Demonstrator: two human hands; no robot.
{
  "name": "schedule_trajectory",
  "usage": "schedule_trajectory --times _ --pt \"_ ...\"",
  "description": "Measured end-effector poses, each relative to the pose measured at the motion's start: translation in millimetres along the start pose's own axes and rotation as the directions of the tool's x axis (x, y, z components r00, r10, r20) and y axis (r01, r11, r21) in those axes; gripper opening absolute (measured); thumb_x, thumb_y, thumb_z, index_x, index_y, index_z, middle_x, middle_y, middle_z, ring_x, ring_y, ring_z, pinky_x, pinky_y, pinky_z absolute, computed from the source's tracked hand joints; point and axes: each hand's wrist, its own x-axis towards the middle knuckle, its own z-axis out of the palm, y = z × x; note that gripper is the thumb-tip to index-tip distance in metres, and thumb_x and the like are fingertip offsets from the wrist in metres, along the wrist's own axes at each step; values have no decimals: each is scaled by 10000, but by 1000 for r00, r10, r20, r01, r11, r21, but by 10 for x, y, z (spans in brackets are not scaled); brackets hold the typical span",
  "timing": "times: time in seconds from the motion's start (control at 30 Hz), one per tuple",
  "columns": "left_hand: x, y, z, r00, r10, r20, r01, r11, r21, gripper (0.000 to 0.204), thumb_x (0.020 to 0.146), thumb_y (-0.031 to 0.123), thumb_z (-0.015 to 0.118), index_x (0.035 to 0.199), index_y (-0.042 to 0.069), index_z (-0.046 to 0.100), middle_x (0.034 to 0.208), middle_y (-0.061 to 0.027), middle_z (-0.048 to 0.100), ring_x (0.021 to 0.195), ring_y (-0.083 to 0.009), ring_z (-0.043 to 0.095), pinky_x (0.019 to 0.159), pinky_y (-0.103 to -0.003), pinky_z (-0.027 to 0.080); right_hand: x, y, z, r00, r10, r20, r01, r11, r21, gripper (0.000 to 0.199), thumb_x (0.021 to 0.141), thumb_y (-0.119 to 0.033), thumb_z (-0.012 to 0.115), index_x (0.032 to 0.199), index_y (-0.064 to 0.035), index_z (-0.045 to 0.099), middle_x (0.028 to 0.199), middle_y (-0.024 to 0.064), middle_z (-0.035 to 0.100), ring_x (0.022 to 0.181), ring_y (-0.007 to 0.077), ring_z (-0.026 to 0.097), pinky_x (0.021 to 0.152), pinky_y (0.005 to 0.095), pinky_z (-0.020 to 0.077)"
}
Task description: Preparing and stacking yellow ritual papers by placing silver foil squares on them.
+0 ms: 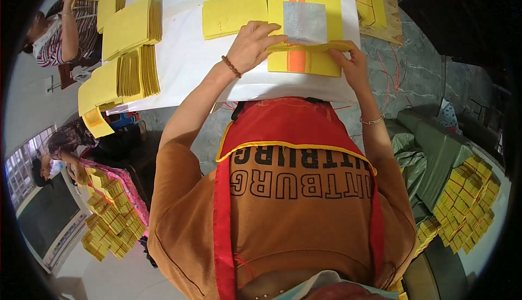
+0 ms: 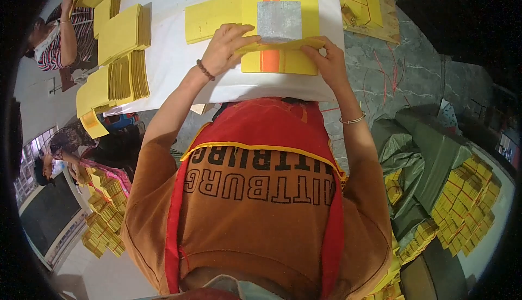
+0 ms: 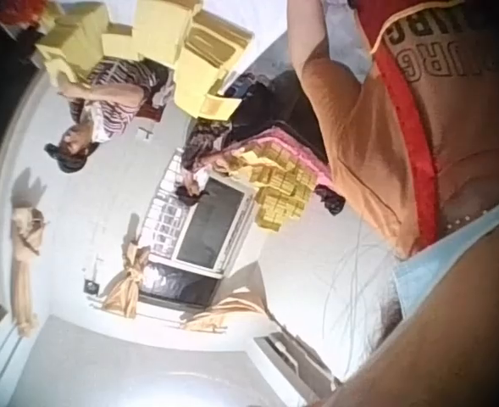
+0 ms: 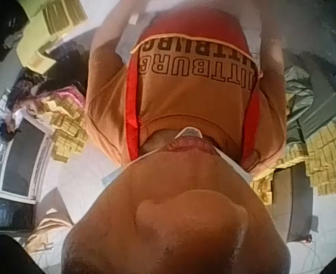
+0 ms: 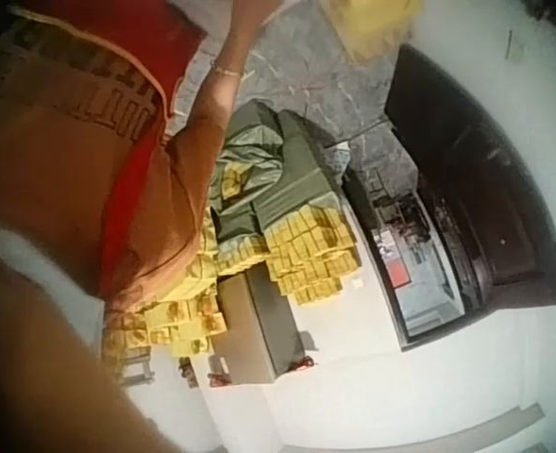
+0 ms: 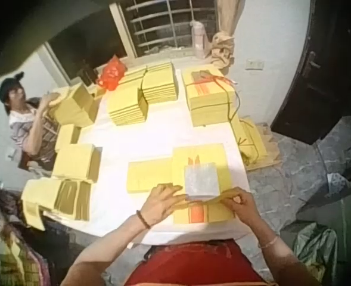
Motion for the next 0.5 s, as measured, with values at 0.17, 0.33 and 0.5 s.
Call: schedule_trajectory --times 0.17,0.33,0.5 --pt "-3 15 4 995 29 -98 -20 995 97 533 648 -52 523 1114 187 623 1111 -75 593 972 -271 517 854 -375 394 84 -87 -14 854 -521 21 461 736 -496 408 732 -171 680 1123 -113 581 1242 75 537 1233 268 426 992 402 309" --pt "-116 217 -138 985 165 -59 -152 973 175 453 699 -45 504 1086 158 624 1051 -82 616 960 -263 555 809 -360 445 -66 -194 -84 827 -513 229 517 534 -669 346 736 -171 663 1077 -157 607 1222 27 553 1231 231 431 995 404 276" --pt "-214 297 -146 999 -19 -47 12 990 -139 213 789 67 561 999 55 589 867 -117 614 802 -267 584 685 -356 488 -203 -233 -47 843 -400 359 538 644 -544 242 768 -143 644 1009 -130 635 1096 8 624 1057 196 565 919 358 357"
